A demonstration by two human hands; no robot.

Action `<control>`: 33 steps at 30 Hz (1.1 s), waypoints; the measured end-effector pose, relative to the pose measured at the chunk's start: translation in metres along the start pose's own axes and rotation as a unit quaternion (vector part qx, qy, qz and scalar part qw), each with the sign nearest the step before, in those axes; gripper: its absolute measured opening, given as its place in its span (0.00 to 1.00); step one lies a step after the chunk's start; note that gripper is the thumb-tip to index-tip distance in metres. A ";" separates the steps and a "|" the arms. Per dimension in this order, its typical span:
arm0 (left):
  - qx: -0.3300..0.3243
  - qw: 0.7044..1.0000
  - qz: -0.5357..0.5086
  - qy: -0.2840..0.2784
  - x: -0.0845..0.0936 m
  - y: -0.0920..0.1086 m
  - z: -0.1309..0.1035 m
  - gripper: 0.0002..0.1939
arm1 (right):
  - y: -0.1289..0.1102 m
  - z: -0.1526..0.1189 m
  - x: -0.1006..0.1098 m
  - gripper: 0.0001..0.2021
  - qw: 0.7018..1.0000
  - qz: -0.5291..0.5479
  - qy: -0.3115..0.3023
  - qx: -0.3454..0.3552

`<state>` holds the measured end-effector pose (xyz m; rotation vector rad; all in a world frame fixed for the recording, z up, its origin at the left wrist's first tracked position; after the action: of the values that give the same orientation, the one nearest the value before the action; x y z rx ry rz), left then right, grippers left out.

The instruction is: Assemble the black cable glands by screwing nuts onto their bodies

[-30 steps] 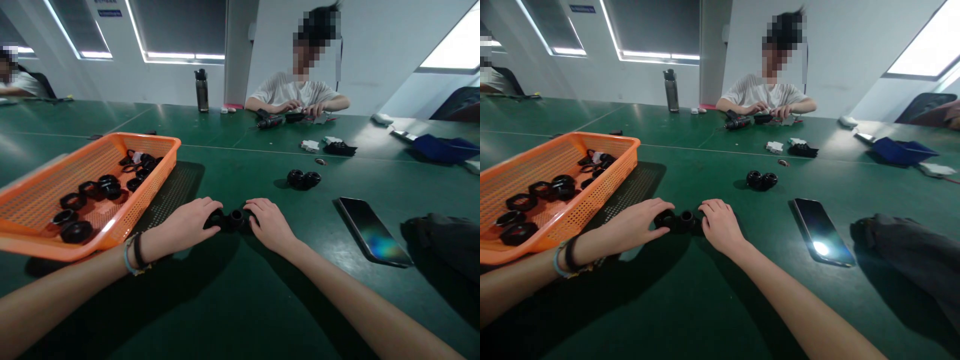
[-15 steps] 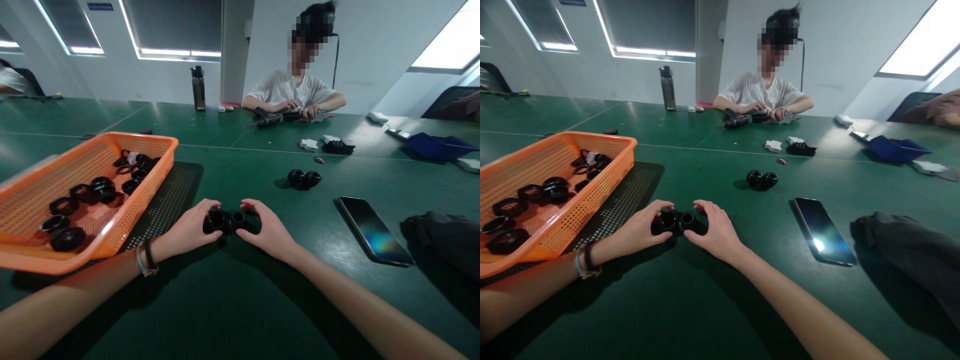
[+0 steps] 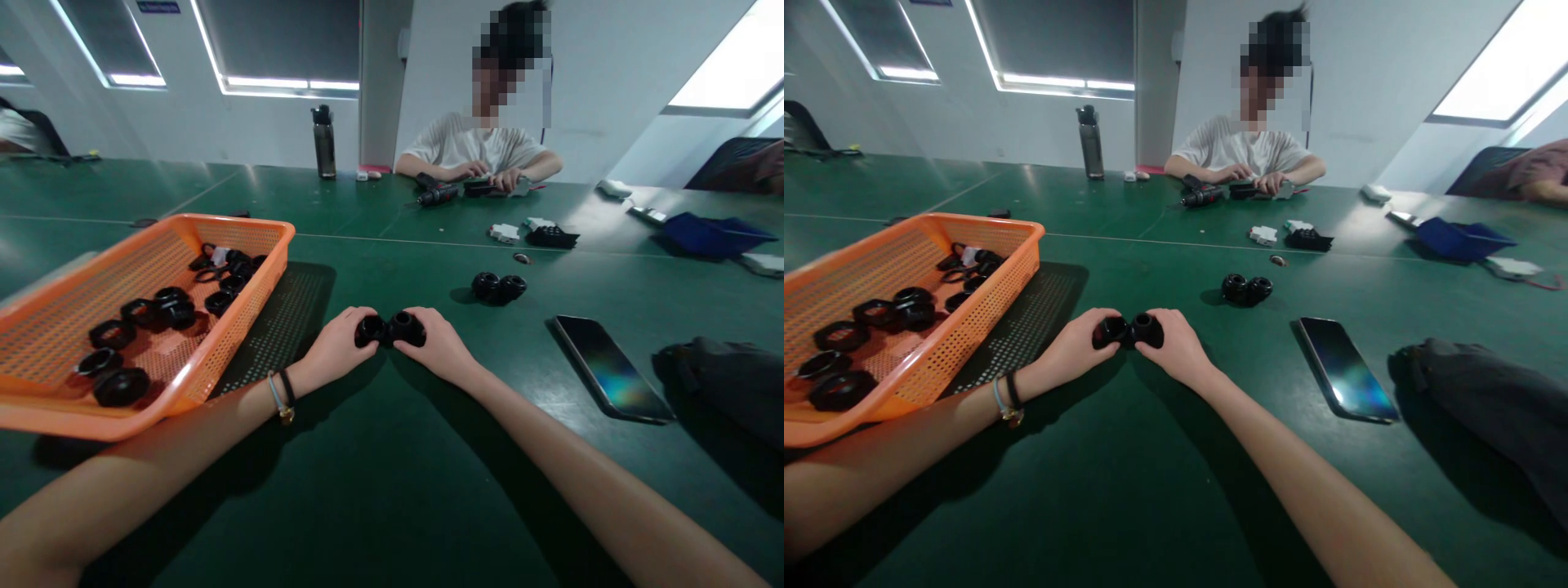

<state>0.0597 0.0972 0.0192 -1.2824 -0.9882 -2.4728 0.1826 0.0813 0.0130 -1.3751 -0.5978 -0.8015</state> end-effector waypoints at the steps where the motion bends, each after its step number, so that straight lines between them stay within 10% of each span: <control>1: 0.006 1.000 -0.004 0.004 -0.001 -0.002 0.004 0.18 | 0.001 0.002 -0.001 0.15 1.000 -0.003 0.003 -0.009; 19: 0.044 0.983 -0.129 0.121 0.007 -0.018 0.003 0.22 | 0.014 -0.003 0.009 0.26 0.988 0.151 0.002 -0.027; 33: -0.026 0.989 -0.133 0.062 0.002 0.002 0.008 0.17 | 0.000 -0.008 0.007 0.15 0.994 0.105 -0.009 0.021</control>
<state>0.0641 0.1009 0.0249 -1.0557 -1.1367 -2.7544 0.1865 0.0719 0.0171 -1.3817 -0.4731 -0.6047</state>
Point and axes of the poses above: each hand's wrist, its own z-axis towards the middle knuckle, its own x-axis out of the back of the hand, y = z × x, the point moved 10 cm from there along z, towards the middle knuckle, and after that the axes turned 15 degrees about -x, right-handed, at the moved point
